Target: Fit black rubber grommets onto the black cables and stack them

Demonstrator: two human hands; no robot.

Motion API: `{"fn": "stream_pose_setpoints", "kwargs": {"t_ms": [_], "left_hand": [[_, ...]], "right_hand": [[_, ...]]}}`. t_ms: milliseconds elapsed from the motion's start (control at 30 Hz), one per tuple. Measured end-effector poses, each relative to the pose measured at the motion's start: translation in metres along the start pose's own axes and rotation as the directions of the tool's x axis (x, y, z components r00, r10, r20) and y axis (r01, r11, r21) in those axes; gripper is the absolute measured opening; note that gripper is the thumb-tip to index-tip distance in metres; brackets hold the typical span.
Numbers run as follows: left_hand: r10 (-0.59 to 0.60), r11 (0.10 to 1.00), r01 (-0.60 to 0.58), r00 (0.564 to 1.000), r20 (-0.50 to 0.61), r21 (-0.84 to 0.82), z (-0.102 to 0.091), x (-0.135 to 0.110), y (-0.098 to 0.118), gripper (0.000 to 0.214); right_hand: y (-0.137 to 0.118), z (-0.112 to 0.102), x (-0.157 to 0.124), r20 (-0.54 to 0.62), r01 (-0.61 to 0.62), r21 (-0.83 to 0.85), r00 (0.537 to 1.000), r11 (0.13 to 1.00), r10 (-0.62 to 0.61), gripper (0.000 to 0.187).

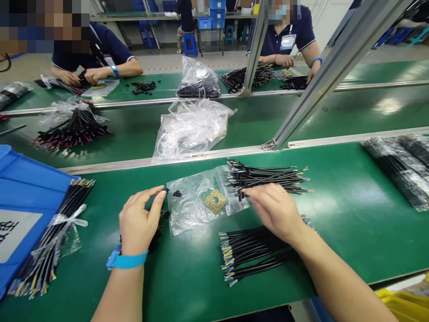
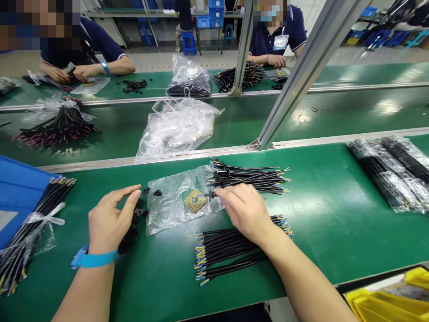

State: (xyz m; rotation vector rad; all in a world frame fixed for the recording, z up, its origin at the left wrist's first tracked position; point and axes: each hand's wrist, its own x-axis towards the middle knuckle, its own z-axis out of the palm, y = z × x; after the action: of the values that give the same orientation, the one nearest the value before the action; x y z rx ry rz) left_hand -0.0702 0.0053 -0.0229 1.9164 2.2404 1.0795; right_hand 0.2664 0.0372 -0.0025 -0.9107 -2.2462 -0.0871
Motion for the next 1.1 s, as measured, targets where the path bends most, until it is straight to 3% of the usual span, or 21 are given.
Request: {"fn": "stream_pose_setpoints", "kwargs": {"t_ms": [100,267,433,500,567,633,733,900,1100], "left_hand": [[0.153,0.971,-0.169,0.983,0.103,0.170,0.013,-0.002,-0.002,0.042],[0.229,0.910,-0.297,0.942,0.247,0.290,0.025,-0.003,-0.001,0.037],[0.257,0.927,-0.316,0.927,0.273,0.204,0.022,-0.001,-0.005,0.024],[0.299,0.922,-0.352,0.912,0.282,0.159,0.022,-0.002,-0.006,0.024],[0.338,0.911,-0.392,0.887,0.314,0.126,0.021,-0.004,-0.007,0.026],[0.363,0.902,-0.422,0.855,0.371,0.088,0.020,-0.006,-0.007,0.029],[0.361,0.903,-0.426,0.820,0.443,0.051,0.017,-0.008,-0.007,0.033],[0.289,0.932,-0.357,0.835,0.469,0.061,0.014,-0.008,-0.002,0.040],[0.294,0.942,-0.337,0.817,0.496,-0.004,0.014,-0.009,-0.005,0.043]], "right_hand": [[0.028,0.001,-0.001,-0.056,-0.042,-0.116,0.998,0.992,0.035,0.029],[0.052,0.011,-0.001,-0.006,-0.192,-0.115,0.981,0.975,0.192,0.033],[0.044,0.004,0.001,0.050,-0.256,-0.052,0.965,0.965,0.259,0.027],[0.033,-0.005,0.000,0.175,-0.218,0.072,0.963,0.973,0.203,0.019],[0.021,-0.011,-0.001,0.381,-0.196,0.205,0.918,0.959,0.106,0.011],[0.009,-0.013,-0.003,0.562,-0.205,0.258,0.827,0.944,0.026,0.006],[-0.002,-0.008,-0.005,0.689,-0.194,0.224,0.724,0.955,-0.015,0.008],[-0.007,-0.004,-0.005,0.719,-0.202,0.273,0.693,0.941,-0.060,0.004],[-0.008,-0.010,-0.003,0.748,-0.249,0.315,0.659,0.916,-0.078,0.006]]}}
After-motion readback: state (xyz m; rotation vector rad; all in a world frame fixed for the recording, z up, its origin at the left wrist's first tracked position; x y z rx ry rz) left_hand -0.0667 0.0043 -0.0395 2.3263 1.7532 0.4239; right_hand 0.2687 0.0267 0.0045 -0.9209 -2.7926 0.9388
